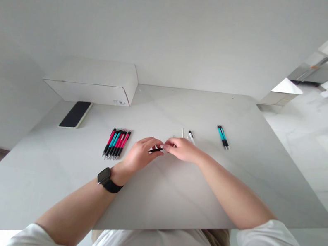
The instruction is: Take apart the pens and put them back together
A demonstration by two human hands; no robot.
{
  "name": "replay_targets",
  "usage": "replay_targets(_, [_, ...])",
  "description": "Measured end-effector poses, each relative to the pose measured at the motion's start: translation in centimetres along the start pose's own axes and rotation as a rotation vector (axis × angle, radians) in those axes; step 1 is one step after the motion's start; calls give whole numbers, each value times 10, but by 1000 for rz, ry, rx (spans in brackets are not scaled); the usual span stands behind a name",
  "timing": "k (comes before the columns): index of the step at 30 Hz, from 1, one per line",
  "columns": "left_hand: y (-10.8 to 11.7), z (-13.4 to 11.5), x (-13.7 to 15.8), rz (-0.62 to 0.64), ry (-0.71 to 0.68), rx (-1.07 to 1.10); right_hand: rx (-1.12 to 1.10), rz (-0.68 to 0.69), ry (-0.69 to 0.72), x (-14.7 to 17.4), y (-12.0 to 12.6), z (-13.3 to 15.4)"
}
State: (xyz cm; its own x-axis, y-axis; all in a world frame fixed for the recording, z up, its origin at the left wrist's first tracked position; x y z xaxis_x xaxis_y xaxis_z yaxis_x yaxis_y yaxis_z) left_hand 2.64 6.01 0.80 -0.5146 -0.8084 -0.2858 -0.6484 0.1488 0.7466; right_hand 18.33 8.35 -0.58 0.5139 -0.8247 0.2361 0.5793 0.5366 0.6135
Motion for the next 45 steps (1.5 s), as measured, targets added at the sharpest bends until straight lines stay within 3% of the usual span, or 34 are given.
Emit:
replay_targets(5, [-4,-13,3,13,-63,30,-173,44,-13,10,-23,-5])
replay_targets(17, [0,-7,-2,-15,-30,-68,-503,-27,-120,22,-13,-47])
replay_targets(31, [-10,-7,-4,98,-76,-72,-469,-40,-72,24,-24,-45])
replay_targets(40, [-5,-3,-4,57,-29,-70,-283,-236,-7,29,-11,-29])
replay_targets(45, [-3,-3,-3,42,-33,-74,-409,-151,-44,28,-21,-31])
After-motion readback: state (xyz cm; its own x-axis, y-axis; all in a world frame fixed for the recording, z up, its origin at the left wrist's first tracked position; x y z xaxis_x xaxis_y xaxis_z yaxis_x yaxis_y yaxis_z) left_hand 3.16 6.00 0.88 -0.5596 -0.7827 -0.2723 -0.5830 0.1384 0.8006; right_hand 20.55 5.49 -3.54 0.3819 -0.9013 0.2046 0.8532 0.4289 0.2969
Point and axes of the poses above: each hand's wrist, its own x-axis away from the middle knuckle, its own y-axis out of the back of the hand, z = x × y, the point moved 8 cm from there along -x, towards the middle knuckle, and after that the axes turned 4 degrees about z, right-handed, at the moved point
